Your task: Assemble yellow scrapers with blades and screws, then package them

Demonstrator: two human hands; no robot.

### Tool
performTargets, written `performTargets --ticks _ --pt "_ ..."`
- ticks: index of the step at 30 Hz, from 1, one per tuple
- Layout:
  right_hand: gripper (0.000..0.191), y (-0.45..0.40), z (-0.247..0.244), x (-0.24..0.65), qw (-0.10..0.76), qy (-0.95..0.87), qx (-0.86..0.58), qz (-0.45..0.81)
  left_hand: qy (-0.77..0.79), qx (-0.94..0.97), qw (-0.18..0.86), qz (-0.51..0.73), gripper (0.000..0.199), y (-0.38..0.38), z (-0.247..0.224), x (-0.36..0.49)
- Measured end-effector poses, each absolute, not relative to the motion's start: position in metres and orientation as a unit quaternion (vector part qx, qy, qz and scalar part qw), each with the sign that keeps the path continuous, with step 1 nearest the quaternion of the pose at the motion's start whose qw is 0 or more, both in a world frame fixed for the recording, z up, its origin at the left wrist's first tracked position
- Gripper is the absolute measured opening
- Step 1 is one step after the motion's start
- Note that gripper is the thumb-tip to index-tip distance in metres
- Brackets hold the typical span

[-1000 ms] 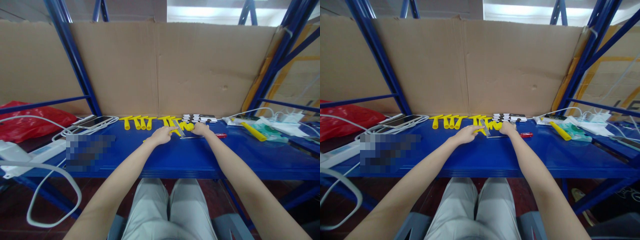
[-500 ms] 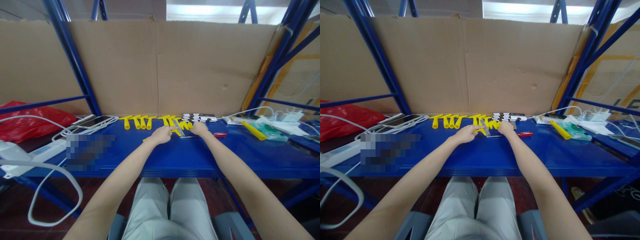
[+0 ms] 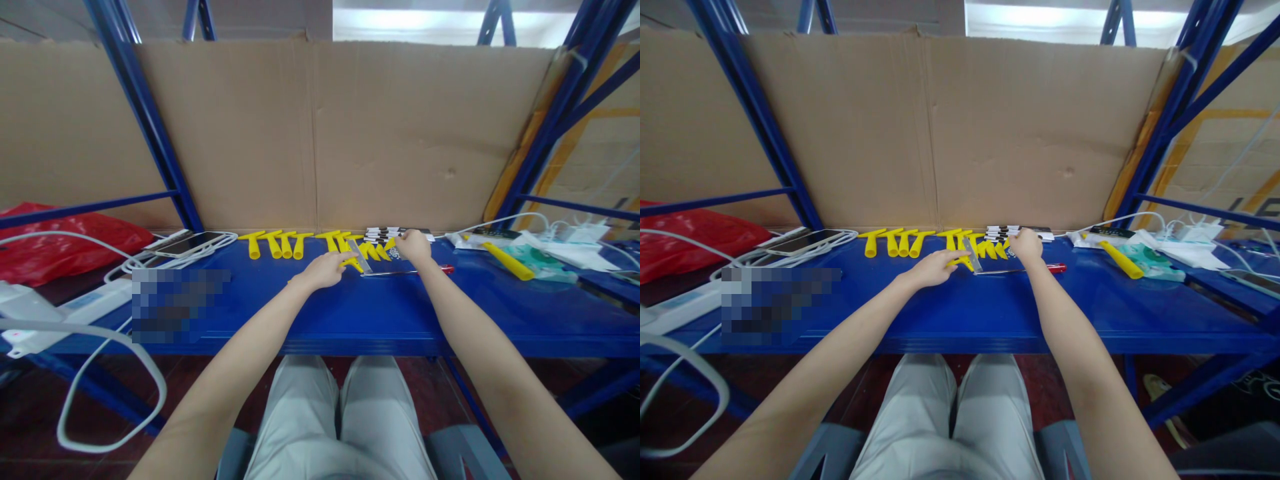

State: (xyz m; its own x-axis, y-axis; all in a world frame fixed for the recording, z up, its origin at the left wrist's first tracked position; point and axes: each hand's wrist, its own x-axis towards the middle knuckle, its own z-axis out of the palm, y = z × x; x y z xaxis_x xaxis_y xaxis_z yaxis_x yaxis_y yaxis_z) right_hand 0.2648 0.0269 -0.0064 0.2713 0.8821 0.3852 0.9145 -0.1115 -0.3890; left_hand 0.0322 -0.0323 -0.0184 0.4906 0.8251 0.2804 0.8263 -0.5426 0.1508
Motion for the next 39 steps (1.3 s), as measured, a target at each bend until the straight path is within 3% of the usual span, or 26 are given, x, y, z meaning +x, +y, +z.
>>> performTargets --ticks 5,11,17,24,39 --pt "0.025 0.026 -0.002 0.268 0.410 -0.562 -0.718 -0.027 -0.481 -0.862 -0.001 -0.162 0.053 -0.033 -0.018 0.033" --pt "0.026 0.032 -0.004 0.260 0.530 -0.508 -0.661 0.154 -0.475 -0.864 0.000 -0.166 0.051 -0.033 -0.018 0.033" --pt "0.024 0.031 -0.006 0.244 0.527 -0.474 -0.585 0.393 -0.469 -0.868 -0.002 -0.164 0.052 -0.031 -0.019 0.031" --pt "0.019 0.022 -0.004 0.238 0.433 -0.488 -0.551 0.521 -0.474 -0.865 -0.001 -0.163 0.050 -0.030 -0.019 0.031" --pt "0.015 0.016 -0.003 0.232 0.450 -0.494 -0.479 0.570 -0.484 -0.857 0.027 -0.175 0.049 -0.027 -0.022 0.031"
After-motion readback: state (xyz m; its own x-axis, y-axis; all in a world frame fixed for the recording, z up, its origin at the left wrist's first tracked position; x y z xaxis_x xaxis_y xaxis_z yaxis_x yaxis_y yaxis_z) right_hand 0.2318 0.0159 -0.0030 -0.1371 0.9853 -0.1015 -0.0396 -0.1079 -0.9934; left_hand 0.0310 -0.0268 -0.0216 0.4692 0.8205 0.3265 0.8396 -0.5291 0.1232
